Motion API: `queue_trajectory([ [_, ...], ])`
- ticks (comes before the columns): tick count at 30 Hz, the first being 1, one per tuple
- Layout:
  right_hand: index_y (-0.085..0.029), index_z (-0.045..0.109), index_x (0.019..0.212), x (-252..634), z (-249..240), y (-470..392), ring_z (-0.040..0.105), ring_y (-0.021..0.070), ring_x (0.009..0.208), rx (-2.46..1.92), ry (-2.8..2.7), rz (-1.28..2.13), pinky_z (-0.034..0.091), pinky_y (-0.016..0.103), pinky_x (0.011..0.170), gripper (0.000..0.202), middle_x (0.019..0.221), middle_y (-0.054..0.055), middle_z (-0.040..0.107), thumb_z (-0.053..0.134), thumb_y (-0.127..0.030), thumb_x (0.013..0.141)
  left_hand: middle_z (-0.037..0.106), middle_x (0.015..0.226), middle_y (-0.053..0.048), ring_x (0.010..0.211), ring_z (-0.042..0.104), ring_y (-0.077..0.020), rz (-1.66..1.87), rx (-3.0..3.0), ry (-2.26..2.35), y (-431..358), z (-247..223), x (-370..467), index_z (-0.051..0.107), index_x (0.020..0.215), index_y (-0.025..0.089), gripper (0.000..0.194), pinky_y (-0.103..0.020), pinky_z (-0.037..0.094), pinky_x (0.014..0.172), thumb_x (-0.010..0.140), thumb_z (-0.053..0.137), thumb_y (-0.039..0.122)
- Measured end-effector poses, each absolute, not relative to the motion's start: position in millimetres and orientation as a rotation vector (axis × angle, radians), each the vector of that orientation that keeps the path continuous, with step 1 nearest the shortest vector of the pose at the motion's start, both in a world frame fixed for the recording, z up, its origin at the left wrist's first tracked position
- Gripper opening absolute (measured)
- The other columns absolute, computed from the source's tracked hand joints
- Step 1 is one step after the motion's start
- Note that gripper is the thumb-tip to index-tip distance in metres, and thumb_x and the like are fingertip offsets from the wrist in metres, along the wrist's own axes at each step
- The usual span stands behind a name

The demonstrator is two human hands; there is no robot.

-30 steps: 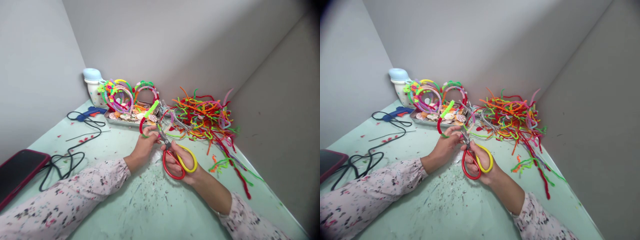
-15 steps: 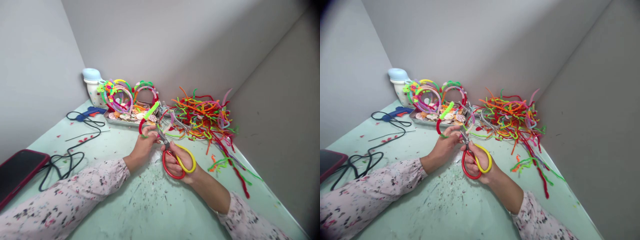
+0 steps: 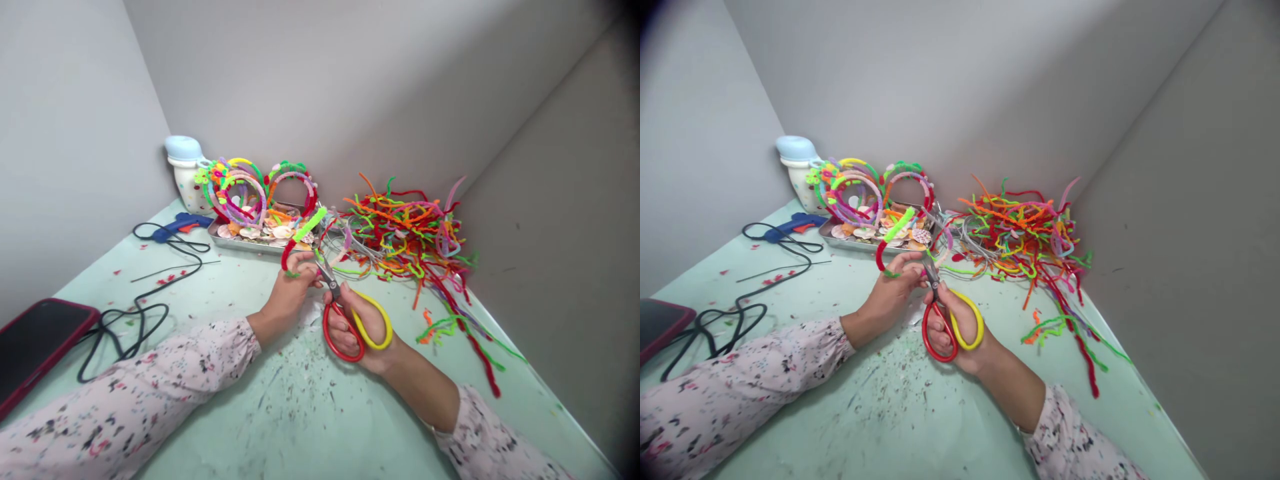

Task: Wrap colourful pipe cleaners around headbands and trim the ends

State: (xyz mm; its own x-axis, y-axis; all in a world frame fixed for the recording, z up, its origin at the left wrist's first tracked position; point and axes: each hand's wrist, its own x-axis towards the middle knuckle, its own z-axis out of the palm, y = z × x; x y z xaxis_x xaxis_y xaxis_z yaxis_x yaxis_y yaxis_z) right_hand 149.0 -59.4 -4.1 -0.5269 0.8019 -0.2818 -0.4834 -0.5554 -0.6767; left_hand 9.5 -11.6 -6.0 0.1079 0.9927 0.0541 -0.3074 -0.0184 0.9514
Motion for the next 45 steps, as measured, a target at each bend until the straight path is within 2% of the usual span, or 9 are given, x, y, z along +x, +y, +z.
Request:
queue_trajectory([
  [8,-0.022,0.05,0.088,149.4,-3.7,-59.6,0.03,0.0048,0.03,-0.674,-0.65,2.153,0.021,0.015,0.03,0.031,0.048,-0.009,0.042,0.047,-0.052,0.087,0.061,0.079,-0.001,0.067,0.058,-0.0106,1.27,1.056,0.871,-10.6,-9.1,10.0,0.051,0.109,0.017,0.031,-0.026,0.047,0.07,0.079,0.057,0.023],
  [25,-0.021,0.05,0.084,147.1,0.4,-58.7,0.024,0.0026,0.026,-0.78,-0.633,2.103,0.012,0.014,0.028,0.029,0.042,-0.011,0.038,0.055,-0.05,0.083,0.062,0.08,-0.001,0.067,0.058,-0.0103,1.257,1.07,0.853,-10.8,-9.9,9.4,0.05,0.107,0.017,0.032,-0.026,0.046,0.071,0.077,0.059,0.022],
  [33,-0.022,0.051,0.086,149.0,-1.5,-59.1,0.03,0.0046,0.029,-0.72,-0.622,2.174,0.017,0.015,0.03,0.032,0.045,-0.01,0.042,0.049,-0.054,0.085,0.059,0.073,0.0,0.065,0.058,-0.0112,1.233,1.096,0.897,-11.7,-7.3,9.5,0.053,0.106,0.018,0.031,-0.025,0.045,0.066,0.076,0.06,0.023],
  [39,-0.021,0.051,0.084,148.5,-0.7,-59.9,0.027,0.0036,0.027,-0.799,-0.659,2.097,0.015,0.015,0.029,0.031,0.042,-0.011,0.039,0.058,-0.052,0.081,0.061,0.075,0.0,0.065,0.058,-0.0103,1.241,1.115,0.909,-12.6,-5.1,9.5,0.052,0.106,0.017,0.03,-0.024,0.045,0.067,0.077,0.059,0.023],
  [45,-0.022,0.052,0.085,151.0,-0.2,-58.0,0.026,0.0038,0.028,-0.819,-0.767,1.982,0.015,0.015,0.029,0.029,0.042,-0.011,0.038,0.058,-0.05,0.081,0.066,0.084,-0.002,0.071,0.064,-0.012,1.227,1.069,0.9,-17.6,1.4,14.0,0.049,0.108,0.017,0.032,-0.027,0.047,0.072,0.078,0.059,0.021],
])
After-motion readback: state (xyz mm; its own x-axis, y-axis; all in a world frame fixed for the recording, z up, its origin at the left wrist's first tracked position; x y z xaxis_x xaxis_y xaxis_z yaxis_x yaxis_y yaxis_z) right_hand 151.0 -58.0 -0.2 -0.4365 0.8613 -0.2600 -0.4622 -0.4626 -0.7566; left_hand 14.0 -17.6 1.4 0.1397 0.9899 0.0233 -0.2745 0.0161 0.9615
